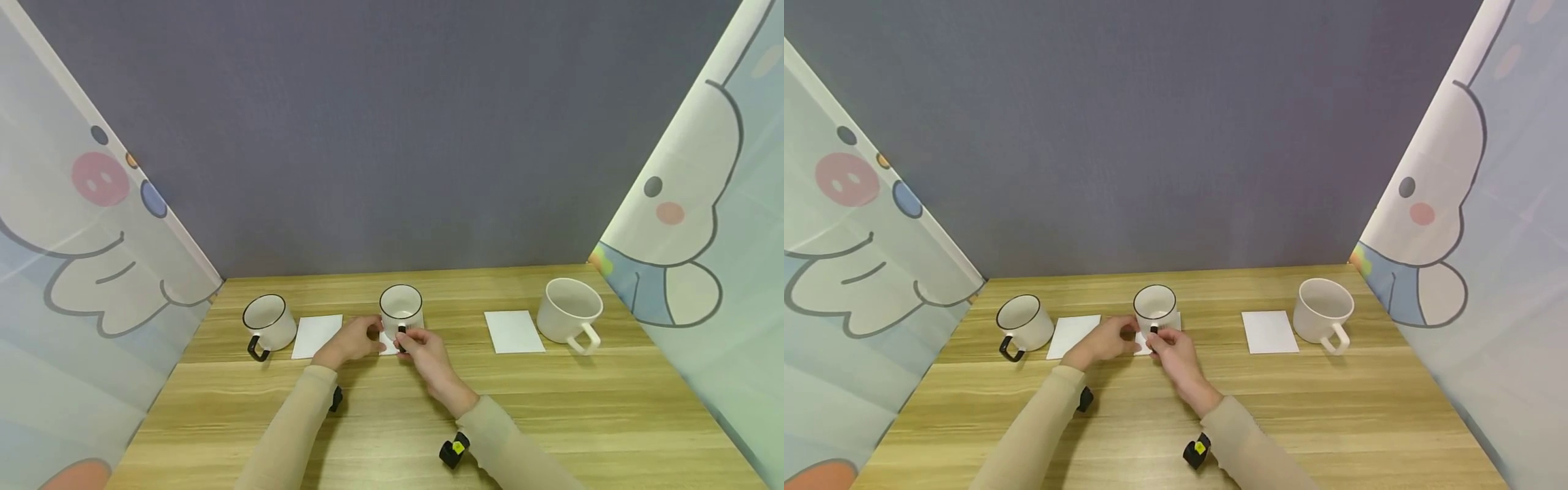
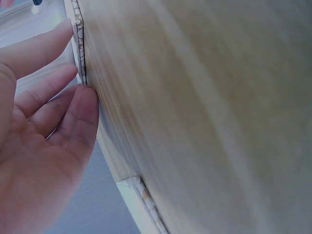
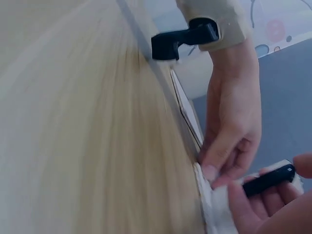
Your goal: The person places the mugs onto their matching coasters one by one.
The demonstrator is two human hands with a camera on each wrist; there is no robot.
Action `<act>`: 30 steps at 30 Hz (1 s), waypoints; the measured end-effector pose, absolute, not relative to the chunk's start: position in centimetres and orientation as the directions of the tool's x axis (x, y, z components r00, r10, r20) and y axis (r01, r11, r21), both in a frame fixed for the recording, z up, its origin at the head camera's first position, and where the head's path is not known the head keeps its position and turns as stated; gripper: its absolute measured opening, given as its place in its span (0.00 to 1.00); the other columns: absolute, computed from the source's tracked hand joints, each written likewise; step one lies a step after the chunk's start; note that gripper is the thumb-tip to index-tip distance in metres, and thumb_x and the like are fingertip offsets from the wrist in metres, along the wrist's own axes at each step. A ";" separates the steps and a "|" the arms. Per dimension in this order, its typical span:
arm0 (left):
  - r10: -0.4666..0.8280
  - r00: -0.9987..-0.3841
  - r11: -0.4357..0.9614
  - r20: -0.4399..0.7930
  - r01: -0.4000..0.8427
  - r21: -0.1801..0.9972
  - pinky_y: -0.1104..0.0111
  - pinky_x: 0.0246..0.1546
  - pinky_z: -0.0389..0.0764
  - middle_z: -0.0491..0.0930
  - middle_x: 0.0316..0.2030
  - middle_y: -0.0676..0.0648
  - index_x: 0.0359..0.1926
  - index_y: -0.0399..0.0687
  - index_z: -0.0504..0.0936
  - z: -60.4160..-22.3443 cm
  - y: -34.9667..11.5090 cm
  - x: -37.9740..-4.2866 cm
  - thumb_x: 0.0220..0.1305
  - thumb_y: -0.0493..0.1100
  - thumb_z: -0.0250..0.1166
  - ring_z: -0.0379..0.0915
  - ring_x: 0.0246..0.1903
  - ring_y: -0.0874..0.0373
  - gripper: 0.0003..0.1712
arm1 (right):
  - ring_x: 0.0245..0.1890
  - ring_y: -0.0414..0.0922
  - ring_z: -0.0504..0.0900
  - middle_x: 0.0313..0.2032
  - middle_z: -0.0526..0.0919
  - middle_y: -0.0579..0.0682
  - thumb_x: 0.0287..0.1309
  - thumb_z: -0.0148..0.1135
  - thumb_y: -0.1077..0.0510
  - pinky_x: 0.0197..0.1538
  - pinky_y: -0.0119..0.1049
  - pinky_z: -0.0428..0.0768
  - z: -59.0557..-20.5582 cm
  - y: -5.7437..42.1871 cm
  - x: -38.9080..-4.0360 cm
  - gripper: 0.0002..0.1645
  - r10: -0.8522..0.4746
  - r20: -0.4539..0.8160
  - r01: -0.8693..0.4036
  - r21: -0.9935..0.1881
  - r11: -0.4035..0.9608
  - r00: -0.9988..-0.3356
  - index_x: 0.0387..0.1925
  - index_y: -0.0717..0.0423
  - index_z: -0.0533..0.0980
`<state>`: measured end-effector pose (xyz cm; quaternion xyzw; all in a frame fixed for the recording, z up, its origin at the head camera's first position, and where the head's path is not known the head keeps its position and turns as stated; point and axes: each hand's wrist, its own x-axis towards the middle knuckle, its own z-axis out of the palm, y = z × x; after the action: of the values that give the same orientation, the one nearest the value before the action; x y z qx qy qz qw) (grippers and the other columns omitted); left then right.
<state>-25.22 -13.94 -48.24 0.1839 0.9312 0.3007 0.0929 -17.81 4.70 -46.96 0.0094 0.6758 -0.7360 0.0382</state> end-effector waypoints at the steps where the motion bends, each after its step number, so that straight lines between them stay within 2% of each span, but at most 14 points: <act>1: 0.398 -0.915 0.750 -0.062 0.286 0.597 0.53 0.60 0.75 0.81 0.58 0.44 0.44 0.50 0.81 -48.2 -13.9 -25.2 0.58 0.44 0.77 0.76 0.59 0.47 0.16 | 0.41 0.47 0.83 0.44 0.83 0.65 0.71 0.60 0.62 0.51 0.52 0.84 -46.9 4.9 -17.8 0.17 -0.051 -0.056 0.058 -0.997 -0.055 -0.997 0.47 0.78 0.77; 5: 0.392 -0.917 0.747 -0.068 0.274 0.606 0.52 0.61 0.75 0.80 0.59 0.44 0.44 0.50 0.81 -48.1 -14.0 -25.1 0.58 0.44 0.77 0.75 0.60 0.46 0.16 | 0.43 0.52 0.83 0.45 0.83 0.64 0.71 0.60 0.61 0.49 0.53 0.85 -46.5 5.9 -18.1 0.16 -0.062 -0.001 -0.003 -0.998 0.061 -0.998 0.48 0.76 0.79; 11: 0.388 -0.919 0.740 -0.076 0.261 0.620 0.53 0.63 0.74 0.79 0.61 0.42 0.44 0.50 0.81 -48.0 -13.9 -25.0 0.58 0.43 0.77 0.74 0.61 0.46 0.16 | 0.37 0.48 0.82 0.37 0.84 0.62 0.70 0.61 0.60 0.43 0.51 0.86 -45.7 7.8 -18.5 0.15 -0.109 0.103 -0.123 -0.973 0.196 -0.989 0.42 0.73 0.80; 13: 0.390 -0.918 0.741 -0.070 0.268 0.616 0.53 0.63 0.73 0.79 0.62 0.42 0.43 0.50 0.81 -48.0 -13.9 -25.0 0.58 0.43 0.77 0.74 0.61 0.45 0.16 | 0.36 0.50 0.82 0.36 0.83 0.64 0.70 0.60 0.61 0.42 0.50 0.86 -45.4 8.4 -18.5 0.15 -0.122 0.120 -0.144 -0.965 0.218 -0.985 0.42 0.74 0.79; 18: 0.401 -0.913 0.740 -0.069 0.278 0.613 0.52 0.63 0.73 0.78 0.63 0.42 0.44 0.49 0.81 -48.0 -14.0 -25.1 0.58 0.43 0.77 0.74 0.61 0.45 0.16 | 0.40 0.58 0.83 0.39 0.83 0.67 0.71 0.59 0.63 0.46 0.53 0.85 -44.4 9.6 -18.5 0.14 -0.113 0.072 -0.097 -0.967 0.235 -0.991 0.45 0.75 0.79; 24: 0.397 -0.915 0.745 -0.071 0.277 0.607 0.52 0.62 0.73 0.78 0.63 0.42 0.45 0.49 0.81 -48.0 -14.0 -25.1 0.58 0.44 0.77 0.74 0.60 0.45 0.16 | 0.37 0.49 0.82 0.35 0.84 0.56 0.71 0.59 0.61 0.45 0.51 0.85 -43.4 11.3 -18.2 0.14 -0.123 0.061 -0.102 -0.926 0.364 -0.990 0.47 0.72 0.80; 30: 0.394 -0.916 0.738 -0.076 0.266 0.620 0.53 0.64 0.72 0.77 0.64 0.42 0.45 0.49 0.81 -48.2 -14.0 -25.1 0.59 0.44 0.77 0.73 0.62 0.45 0.16 | 0.38 0.49 0.84 0.36 0.86 0.50 0.72 0.61 0.54 0.45 0.45 0.83 -42.6 12.7 -17.7 0.15 -0.134 0.114 -0.167 -0.849 0.501 -0.984 0.46 0.63 0.83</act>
<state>-25.12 -13.96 -48.16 0.1781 0.9268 0.3148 0.1015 -17.74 12.74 -42.62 -0.0867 0.8662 -0.4919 -0.0166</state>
